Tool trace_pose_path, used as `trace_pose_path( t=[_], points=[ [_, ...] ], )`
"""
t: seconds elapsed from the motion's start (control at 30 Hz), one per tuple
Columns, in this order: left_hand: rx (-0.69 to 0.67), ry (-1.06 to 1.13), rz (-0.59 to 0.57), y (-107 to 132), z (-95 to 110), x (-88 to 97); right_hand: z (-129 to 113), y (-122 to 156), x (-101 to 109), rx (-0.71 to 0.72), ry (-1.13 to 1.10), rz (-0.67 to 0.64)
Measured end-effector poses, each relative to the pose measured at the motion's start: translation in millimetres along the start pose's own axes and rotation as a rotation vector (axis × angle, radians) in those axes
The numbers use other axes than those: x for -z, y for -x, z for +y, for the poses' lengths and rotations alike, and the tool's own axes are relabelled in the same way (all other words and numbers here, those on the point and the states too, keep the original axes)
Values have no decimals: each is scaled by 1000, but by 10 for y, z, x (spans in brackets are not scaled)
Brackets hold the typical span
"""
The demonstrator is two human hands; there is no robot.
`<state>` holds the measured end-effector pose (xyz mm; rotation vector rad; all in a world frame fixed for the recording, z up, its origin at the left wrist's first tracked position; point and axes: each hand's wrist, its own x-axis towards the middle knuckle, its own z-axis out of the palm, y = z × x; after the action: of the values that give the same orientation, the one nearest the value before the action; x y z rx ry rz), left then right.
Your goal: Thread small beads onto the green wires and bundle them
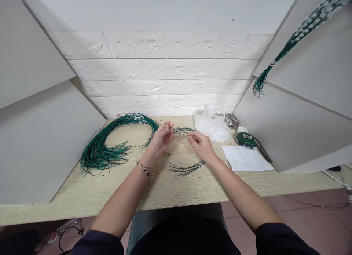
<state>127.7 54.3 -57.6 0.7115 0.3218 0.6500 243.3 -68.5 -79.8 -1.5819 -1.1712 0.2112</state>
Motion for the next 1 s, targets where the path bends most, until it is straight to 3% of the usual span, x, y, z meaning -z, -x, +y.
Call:
trace_pose_path(
  t=[0.23, 0.6, 0.77, 1.0],
  points=[
    [20, 53, -56, -7, -9, 20, 78, -10, -34, 18, 16, -81],
    [34, 64, -22, -4, -9, 13, -10, 5, 4, 67, 64, -142],
    [34, 67, -103, 13, -34, -1, -59, -3, 6, 96, 37, -124],
    [23, 34, -186, 51, -65, -61, -41, 45, -3, -3, 53, -138]
  ],
)
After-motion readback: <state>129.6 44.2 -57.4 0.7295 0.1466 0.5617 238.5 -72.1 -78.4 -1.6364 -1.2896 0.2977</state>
